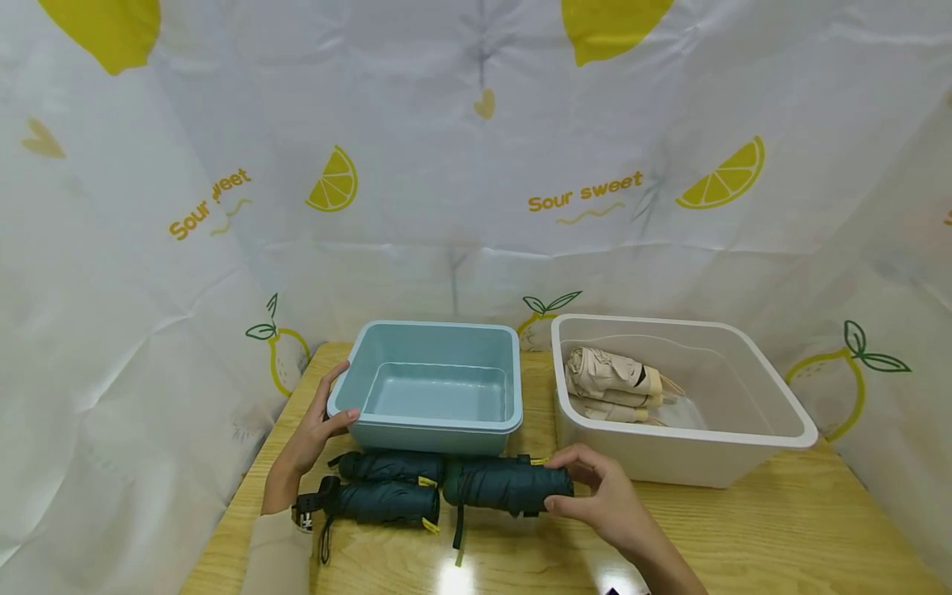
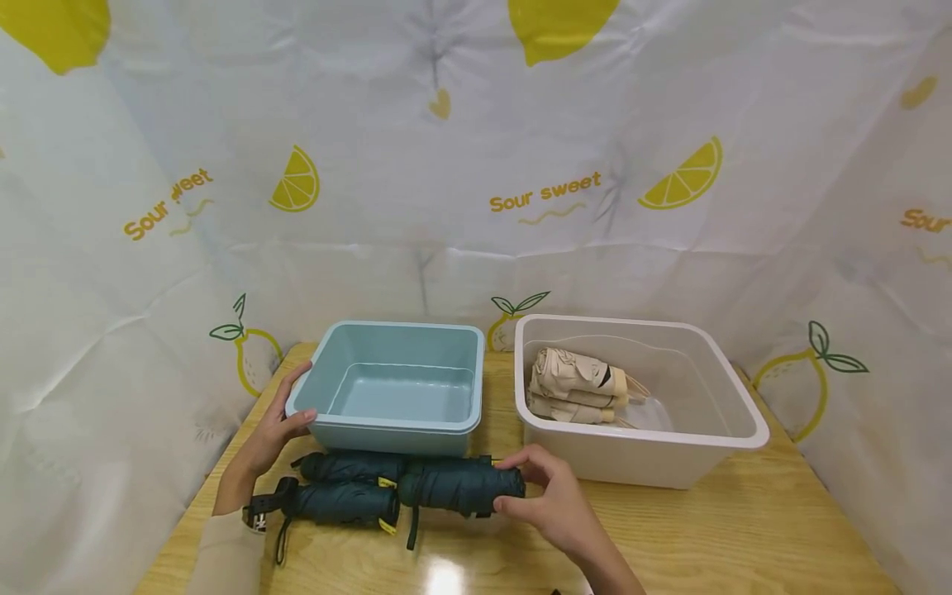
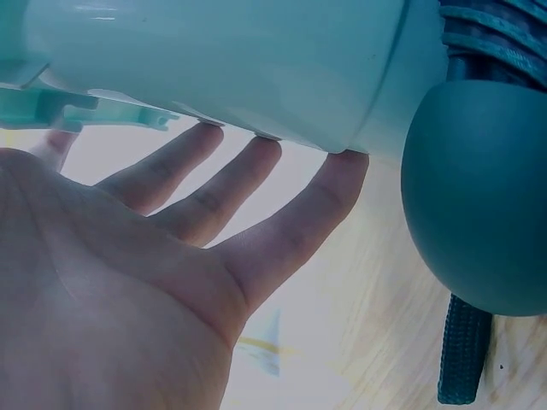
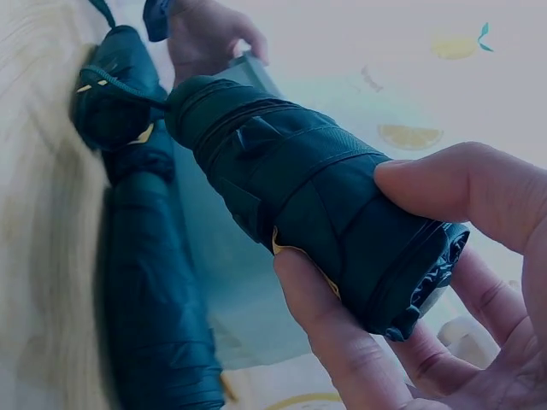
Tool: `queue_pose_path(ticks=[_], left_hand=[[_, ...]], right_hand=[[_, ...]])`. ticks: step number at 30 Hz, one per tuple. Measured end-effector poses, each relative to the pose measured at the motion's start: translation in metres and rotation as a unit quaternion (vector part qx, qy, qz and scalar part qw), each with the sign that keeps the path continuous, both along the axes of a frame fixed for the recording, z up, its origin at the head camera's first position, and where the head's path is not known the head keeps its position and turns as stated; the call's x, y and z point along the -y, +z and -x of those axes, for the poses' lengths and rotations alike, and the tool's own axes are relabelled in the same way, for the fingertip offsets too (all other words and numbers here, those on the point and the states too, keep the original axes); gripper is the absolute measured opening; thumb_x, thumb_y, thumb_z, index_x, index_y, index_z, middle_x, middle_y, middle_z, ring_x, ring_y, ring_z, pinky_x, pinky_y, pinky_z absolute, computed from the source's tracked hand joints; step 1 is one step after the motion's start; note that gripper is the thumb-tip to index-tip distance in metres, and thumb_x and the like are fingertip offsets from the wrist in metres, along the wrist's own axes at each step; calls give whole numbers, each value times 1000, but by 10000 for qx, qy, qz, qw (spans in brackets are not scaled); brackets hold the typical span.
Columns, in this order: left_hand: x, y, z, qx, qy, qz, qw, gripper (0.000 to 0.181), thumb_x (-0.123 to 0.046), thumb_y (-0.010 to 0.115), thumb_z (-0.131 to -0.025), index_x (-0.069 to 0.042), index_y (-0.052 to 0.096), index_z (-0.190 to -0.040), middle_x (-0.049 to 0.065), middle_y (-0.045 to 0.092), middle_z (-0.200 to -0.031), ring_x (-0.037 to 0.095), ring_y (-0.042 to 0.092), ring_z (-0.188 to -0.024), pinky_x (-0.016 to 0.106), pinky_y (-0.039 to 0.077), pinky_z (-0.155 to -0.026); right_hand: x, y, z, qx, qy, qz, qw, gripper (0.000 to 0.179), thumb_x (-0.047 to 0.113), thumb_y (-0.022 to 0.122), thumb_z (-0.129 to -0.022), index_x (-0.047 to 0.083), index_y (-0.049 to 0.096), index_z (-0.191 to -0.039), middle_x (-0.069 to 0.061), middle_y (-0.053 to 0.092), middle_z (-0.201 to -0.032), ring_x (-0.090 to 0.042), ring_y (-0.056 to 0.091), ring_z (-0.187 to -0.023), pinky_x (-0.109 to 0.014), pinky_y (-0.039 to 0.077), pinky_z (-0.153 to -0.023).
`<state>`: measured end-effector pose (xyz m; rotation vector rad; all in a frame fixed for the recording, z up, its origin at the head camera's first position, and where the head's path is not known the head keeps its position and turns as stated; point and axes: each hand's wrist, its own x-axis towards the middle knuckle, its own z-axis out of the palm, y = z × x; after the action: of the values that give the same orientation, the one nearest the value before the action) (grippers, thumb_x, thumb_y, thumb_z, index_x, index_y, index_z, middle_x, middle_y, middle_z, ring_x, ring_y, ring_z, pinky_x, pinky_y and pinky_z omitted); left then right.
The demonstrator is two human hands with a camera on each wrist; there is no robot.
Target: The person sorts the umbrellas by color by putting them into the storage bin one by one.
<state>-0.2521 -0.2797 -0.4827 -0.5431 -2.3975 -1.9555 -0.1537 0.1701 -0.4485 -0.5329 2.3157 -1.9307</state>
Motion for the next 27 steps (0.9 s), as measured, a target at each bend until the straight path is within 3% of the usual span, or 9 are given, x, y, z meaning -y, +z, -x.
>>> queue_pose_path(ticks=[5,17,27], left_hand=[[0,-1,0,3,10,20,10000,79,-19,54,-101,-28,9,-165,26,12,-164,59,39,-133,47,54,-89],[1,0,1,30,42,25,10000,79,-21,54,-100,-29,9,-165,29,12,-163,60,40,-132,49,53,-89],[2,0,1,48,39,-1,10000,80,-22,55,-100,-29,10,-165,28,12,-163,60,41,-132,51,53,-88]], right_hand=[[-1,9,-1,-69,43,198,9998,34,-3,81,-79,1,68,-110,-2,64,-114,-23,69,-100,-36,60,-73],[1,32,4,-46,296,378,9988,34,-3,78,-83,-4,64,-114,2,63,-115,-23,69,-105,-38,60,-75],[7,46,12,66,390,519,9979,34,0,77,-85,-3,64,-116,3,68,-111,-18,70,-100,-33,58,-76]])
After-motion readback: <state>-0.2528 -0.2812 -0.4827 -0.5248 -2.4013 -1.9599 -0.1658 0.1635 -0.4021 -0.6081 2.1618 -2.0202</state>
